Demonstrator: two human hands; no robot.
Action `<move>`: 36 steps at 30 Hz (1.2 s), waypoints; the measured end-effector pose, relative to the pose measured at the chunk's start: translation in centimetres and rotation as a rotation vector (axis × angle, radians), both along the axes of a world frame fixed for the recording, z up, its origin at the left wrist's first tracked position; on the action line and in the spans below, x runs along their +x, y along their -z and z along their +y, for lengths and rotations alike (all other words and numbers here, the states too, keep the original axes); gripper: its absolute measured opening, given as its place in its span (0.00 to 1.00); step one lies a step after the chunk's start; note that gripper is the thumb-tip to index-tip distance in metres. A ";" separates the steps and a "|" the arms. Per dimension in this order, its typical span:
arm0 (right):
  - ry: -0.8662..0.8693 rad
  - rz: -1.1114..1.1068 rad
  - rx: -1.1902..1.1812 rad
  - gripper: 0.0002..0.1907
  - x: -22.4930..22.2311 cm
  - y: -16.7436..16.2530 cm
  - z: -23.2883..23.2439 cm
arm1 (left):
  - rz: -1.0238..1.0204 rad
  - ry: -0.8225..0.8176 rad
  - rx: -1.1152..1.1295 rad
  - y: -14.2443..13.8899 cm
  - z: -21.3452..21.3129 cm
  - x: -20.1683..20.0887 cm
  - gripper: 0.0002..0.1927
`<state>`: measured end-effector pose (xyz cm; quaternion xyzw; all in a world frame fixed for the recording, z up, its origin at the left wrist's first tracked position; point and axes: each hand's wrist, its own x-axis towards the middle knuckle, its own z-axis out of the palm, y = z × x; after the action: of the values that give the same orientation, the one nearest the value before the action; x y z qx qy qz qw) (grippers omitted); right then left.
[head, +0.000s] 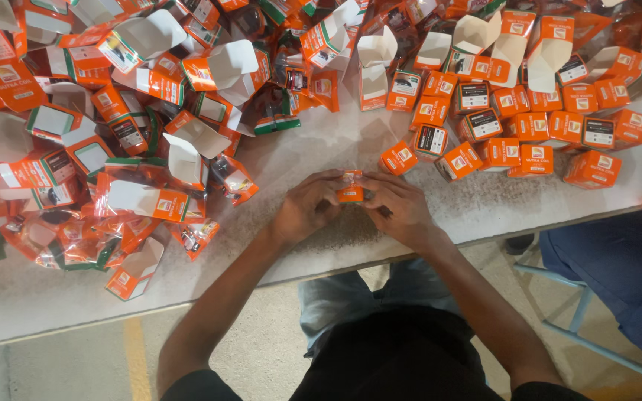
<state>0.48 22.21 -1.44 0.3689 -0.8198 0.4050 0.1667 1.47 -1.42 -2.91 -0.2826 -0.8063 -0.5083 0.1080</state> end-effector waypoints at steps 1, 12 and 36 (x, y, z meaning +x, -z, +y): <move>-0.008 -0.047 -0.039 0.13 0.1 0.0 0.0 | -0.096 -0.010 0.024 -0.2 0.0 0.0 0.14; -0.009 -0.173 -0.096 0.14 0.8 -1.9 -0.7 | -0.090 -0.054 -0.056 -2.8 0.2 1.1 0.21; 0.662 0.025 0.221 0.11 4.1 0.8 12.9 | 0.222 -0.857 -1.189 -4.8 -7.3 4.0 0.22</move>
<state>4.56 35.12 -2.20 0.1036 -0.9317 0.2332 0.2584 5.43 -8.74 1.93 -0.0037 -0.9694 0.1325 0.2065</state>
